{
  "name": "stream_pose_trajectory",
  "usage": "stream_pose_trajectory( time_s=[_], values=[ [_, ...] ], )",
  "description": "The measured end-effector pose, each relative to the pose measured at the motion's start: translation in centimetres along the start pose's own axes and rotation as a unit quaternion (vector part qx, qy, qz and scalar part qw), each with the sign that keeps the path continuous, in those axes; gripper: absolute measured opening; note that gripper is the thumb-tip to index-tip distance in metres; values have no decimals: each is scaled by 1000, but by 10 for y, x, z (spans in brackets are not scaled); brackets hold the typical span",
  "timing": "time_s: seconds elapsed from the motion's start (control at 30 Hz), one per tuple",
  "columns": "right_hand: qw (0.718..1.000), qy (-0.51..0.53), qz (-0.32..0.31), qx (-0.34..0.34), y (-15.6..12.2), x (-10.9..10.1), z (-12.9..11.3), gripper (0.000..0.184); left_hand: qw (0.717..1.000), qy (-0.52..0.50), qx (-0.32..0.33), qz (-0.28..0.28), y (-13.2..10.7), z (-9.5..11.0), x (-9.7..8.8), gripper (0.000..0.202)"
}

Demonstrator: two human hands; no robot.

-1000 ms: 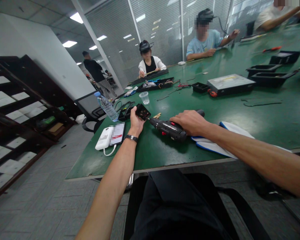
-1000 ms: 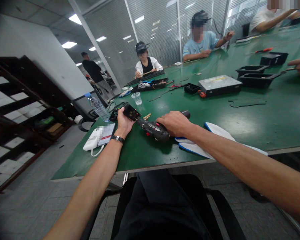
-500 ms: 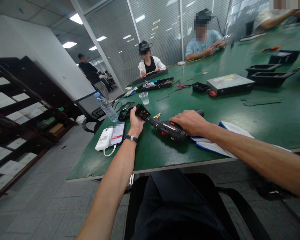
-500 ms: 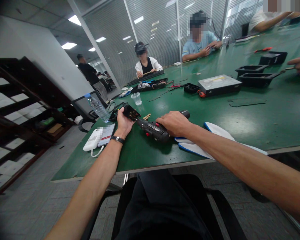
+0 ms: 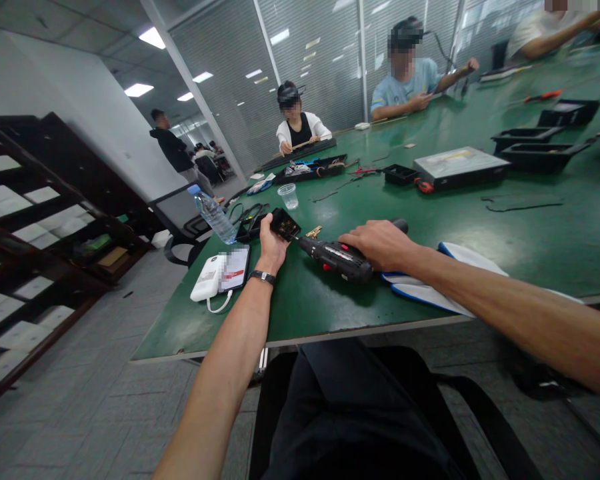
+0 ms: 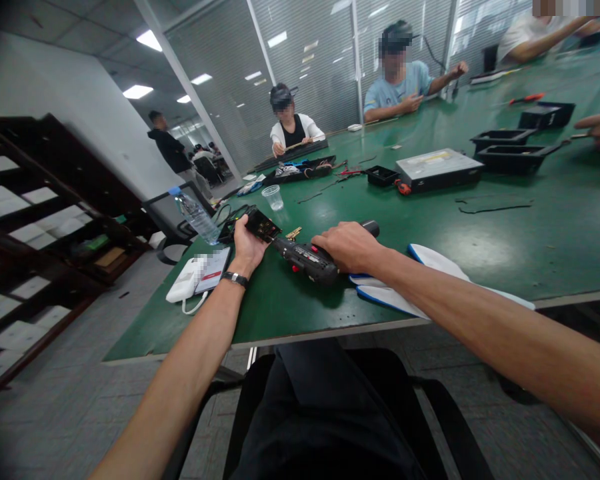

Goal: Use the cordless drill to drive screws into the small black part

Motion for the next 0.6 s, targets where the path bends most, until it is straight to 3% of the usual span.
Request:
stream_pose_trajectory(
  time_s=[0.6],
  values=[
    [1000,-2,2,-5,0,1,0,34,1000,7,-2,-11,-2,1,1,41]
  ],
)
Point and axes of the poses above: each hand's wrist, its own y-axis towards the middle knuckle, its own x-axis out of the palm, z = x × y, the point moved 7 cm from there along y, towards the middle knuckle, and after that the axes turned 13 degrees about x, right-handed, at the moved point
